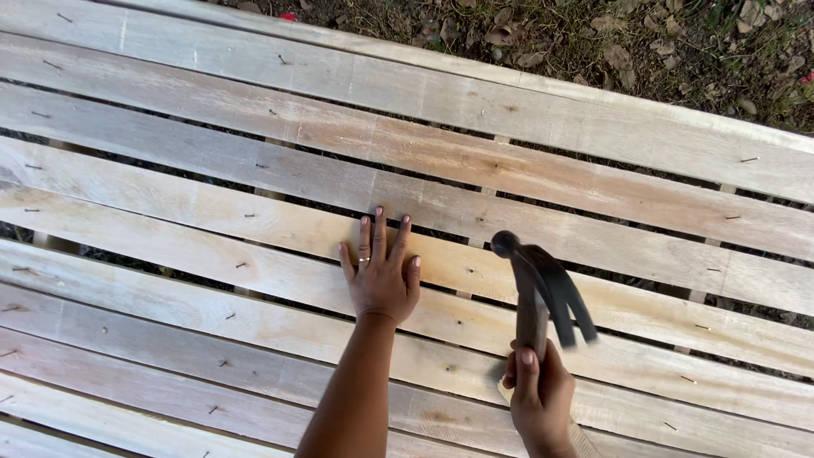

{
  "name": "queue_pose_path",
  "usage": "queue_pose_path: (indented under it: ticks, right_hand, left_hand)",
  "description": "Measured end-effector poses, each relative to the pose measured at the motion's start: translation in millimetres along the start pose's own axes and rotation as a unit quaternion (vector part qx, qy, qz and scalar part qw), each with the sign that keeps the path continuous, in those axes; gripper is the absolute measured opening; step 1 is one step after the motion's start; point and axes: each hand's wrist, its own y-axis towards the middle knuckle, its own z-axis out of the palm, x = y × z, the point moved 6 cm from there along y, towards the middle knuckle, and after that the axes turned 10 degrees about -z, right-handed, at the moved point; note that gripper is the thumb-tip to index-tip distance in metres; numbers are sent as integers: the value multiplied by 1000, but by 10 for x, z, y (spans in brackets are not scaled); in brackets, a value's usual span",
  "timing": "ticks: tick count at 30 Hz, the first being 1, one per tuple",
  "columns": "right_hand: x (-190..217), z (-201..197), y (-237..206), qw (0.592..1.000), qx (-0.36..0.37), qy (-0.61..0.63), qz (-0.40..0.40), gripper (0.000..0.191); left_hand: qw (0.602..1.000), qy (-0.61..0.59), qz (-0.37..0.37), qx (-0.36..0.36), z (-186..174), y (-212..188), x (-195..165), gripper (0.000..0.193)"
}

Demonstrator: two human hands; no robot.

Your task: The person hammers nails into a slatted wooden frame laid on the ground, steadying the planks with one hand while driving nails with a hammer. They reposition a small wood block, press planks flat, and move along the frame hammering protruding nails flush.

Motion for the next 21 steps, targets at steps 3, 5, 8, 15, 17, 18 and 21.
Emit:
queue_pose_path:
  ticks: [3, 5, 8, 15, 17, 18, 21]
  right_hand:
    - [-148, -34, 67, 990, -21, -85, 110, 50]
    - [-177, -87, 153, 990, -44, -55, 122, 50]
    - [-195, -239, 336, 983, -62, -129, 111, 53]
    - [-278, -386, 978, 994, -69, -59, 68, 44]
    - [-314, -390, 1033, 994, -74, -38, 75, 40]
    - [-325, -384, 1043, 994, -78, -13, 70, 40]
    - [-386, -354, 1011, 993, -84, 26, 78, 39]
  left_hand:
    - [999, 3, -19, 34, 24, -16, 39, 65]
    - [999, 21, -9, 27, -11, -11, 33, 66]
    - [998, 48, 17, 44, -16, 112, -57, 71]
    - [979, -32, 194, 47, -60, 873, -625, 108]
    - [979, 22, 188, 76, -8, 956, -609, 101]
    - [978, 46, 183, 88, -1, 985, -608, 98]
    - [979, 43, 196, 40, -105, 955, -605, 88]
